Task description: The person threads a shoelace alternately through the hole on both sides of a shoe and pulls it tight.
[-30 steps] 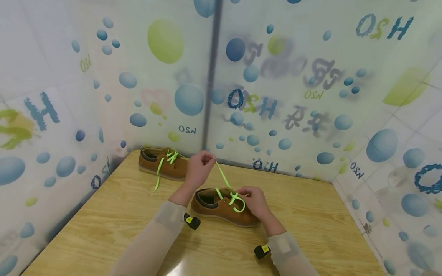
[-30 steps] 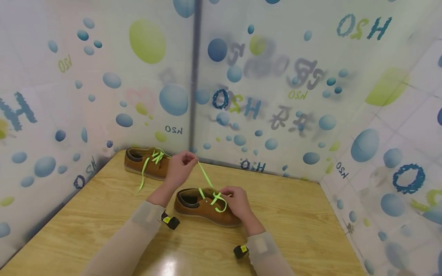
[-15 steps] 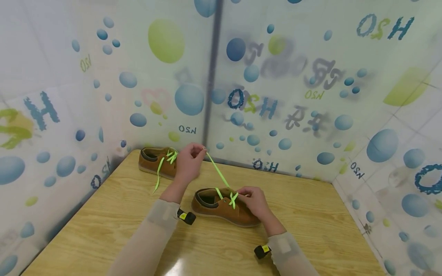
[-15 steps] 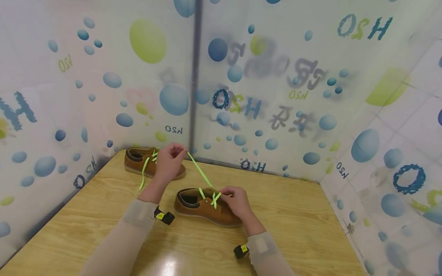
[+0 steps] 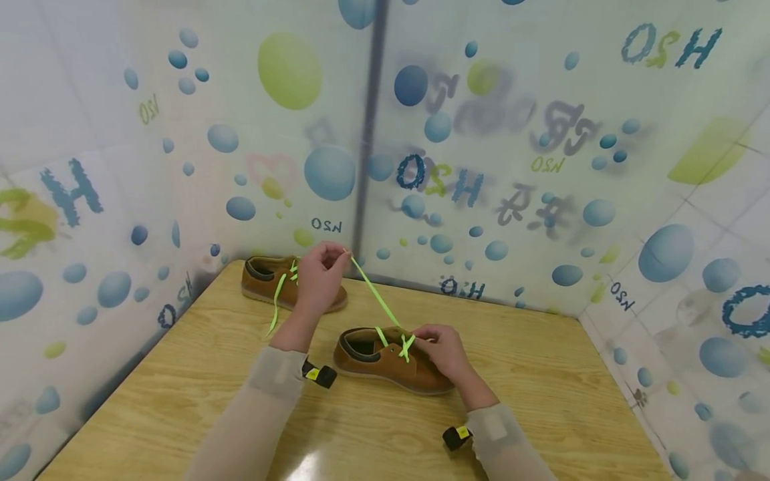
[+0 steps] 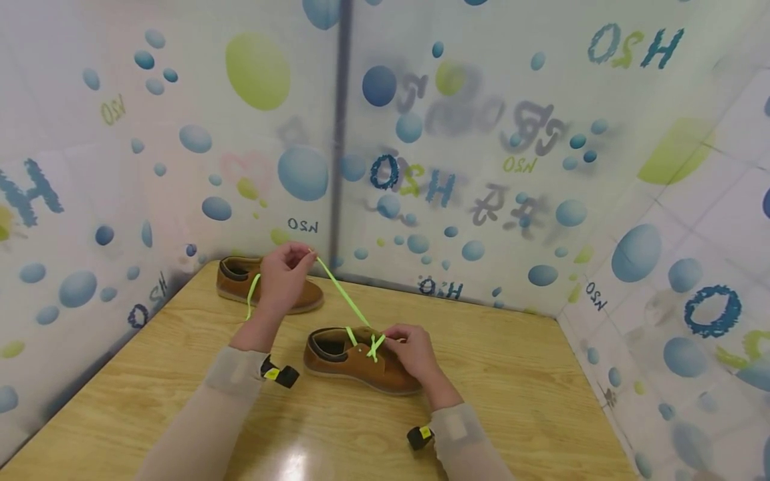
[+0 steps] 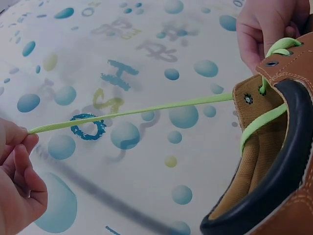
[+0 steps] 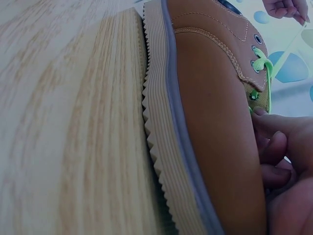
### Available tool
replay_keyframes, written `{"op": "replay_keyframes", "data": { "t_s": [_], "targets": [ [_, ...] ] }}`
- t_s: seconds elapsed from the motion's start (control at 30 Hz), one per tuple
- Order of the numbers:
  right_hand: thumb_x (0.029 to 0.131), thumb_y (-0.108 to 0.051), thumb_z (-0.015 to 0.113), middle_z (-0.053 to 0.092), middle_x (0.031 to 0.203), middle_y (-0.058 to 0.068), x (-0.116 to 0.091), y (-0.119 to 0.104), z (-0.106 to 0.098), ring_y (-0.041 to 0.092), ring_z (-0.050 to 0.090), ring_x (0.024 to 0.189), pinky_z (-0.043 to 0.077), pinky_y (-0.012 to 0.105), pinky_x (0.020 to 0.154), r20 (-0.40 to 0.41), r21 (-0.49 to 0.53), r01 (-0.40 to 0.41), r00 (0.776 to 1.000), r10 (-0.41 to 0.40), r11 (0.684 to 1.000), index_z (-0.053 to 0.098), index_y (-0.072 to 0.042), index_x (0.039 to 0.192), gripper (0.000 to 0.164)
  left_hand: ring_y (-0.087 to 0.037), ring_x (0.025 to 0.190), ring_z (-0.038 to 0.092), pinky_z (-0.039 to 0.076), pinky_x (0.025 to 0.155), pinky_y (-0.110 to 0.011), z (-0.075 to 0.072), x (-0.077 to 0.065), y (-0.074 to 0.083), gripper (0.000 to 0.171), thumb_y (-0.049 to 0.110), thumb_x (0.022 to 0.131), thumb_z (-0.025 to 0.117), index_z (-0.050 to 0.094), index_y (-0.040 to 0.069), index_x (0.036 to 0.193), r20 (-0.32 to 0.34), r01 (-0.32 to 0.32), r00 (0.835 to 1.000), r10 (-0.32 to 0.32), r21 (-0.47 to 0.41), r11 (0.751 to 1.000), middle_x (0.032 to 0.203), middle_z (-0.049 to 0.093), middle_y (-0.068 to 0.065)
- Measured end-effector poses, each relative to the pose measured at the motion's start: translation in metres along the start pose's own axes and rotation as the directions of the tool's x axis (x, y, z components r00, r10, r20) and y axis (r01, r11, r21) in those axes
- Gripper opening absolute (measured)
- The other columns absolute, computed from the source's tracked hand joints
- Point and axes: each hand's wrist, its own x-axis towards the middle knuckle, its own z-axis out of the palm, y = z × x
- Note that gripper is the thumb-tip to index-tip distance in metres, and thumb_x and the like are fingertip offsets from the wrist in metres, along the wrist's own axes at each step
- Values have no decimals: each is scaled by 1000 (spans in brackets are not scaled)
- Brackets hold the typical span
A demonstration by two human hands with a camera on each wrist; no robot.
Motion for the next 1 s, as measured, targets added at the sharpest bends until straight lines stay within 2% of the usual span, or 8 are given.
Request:
{"op": "replay_keyframes", "data": {
  "t_s": [0.4, 0.57, 0.7, 1.0],
  "targets": [
    [97, -1, 73, 81, 96, 8, 2, 1, 0, 14, 72, 92, 58, 31, 84, -7, 0, -7, 1000, 7, 1000, 84, -7, 99, 12, -12, 75, 60, 48, 66, -19, -3, 0, 4, 11, 12, 100, 73, 72, 1, 101, -19, -38, 999, 38, -11, 999, 95, 75, -16],
    [97, -1, 72, 81, 96, 8, 1, 1, 1, 13, 71, 91, 57, 29, 80, -8, 8, -23, 1000, 23, 1000, 84, -7, 99, 13, -9, 75, 60, 48, 66, -18, -6, 2, 3, 12, 12, 100, 73, 72, 0, 103, -26, -45, 999, 45, -18, 999, 97, 76, -17],
    [97, -1, 73, 81, 96, 8, 1, 1, 1, 15, 72, 92, 58, 31, 83, -9, 2, -20, 1000, 20, 1000, 84, -7, 99, 13, -8, 74, 59, 47, 66, -18, -9, 2, 5, 12, 12, 100, 73, 72, 0, 102, -31, -54, 998, 54, -22, 998, 95, 75, -16],
    [97, -3, 74, 81, 98, 11, 1, 0, 0, 14, 73, 92, 57, 27, 79, 15, 31, -15, 1000, 14, 999, 84, -5, 100, 10, -6, 73, 58, 47, 64, -16, -14, 3, 10, 9, 8, 100, 73, 71, -1, 100, -60, -63, 997, 58, -91, 994, 92, 74, -10]
  ]
}}
